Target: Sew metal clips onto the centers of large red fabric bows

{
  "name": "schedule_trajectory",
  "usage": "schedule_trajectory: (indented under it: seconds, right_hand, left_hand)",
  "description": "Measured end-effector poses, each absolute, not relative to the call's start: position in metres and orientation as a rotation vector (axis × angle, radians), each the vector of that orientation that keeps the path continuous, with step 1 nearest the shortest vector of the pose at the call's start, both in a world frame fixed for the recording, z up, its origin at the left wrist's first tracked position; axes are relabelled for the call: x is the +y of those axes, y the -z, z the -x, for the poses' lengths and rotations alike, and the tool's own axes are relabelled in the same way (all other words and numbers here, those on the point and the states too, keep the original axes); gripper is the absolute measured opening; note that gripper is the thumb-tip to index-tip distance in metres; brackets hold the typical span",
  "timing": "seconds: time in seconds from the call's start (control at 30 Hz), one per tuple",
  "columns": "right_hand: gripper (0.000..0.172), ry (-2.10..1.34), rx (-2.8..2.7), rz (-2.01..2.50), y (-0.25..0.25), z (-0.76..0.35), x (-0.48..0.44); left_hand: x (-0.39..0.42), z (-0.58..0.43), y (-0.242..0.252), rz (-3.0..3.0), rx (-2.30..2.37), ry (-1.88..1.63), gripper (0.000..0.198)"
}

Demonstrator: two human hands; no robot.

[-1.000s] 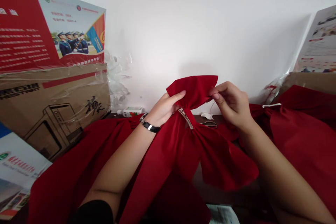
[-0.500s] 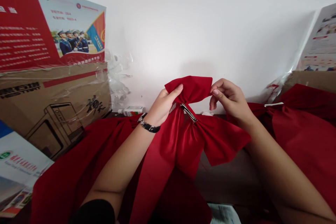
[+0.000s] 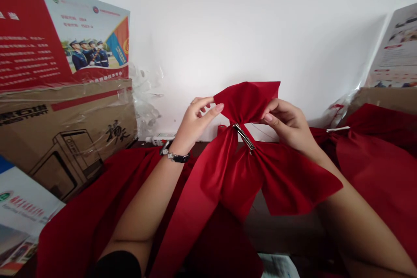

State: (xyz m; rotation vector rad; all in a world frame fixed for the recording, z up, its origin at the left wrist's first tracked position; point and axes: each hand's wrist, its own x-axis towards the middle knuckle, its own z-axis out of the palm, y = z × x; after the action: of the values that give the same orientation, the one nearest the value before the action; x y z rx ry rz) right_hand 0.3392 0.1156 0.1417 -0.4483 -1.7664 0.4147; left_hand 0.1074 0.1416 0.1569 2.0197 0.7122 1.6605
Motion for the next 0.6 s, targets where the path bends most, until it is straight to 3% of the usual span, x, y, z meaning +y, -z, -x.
schedule_trajectory:
  seconds: [0.23, 0.43, 0.6]
  right_hand:
    - [0.018, -0.660, -1.780, 0.376, -0.138, -0.332, 0.116]
    - [0.017, -0.684, -1.728, 0.363, -0.136, -0.330, 0.113]
    - [0.021, -0.823, -1.605, 0.324, -0.134, -0.331, 0.125]
  left_hand:
    - [0.131, -0.123, -0.147, -1.931, 0.323, -1.325, 0.032]
    - [0.131, -0.135, -0.141, -1.780, 0.225, -1.457, 0.048]
    - [0.127, -0.135, -0.141, -1.679, 0.154, -1.540, 0.042]
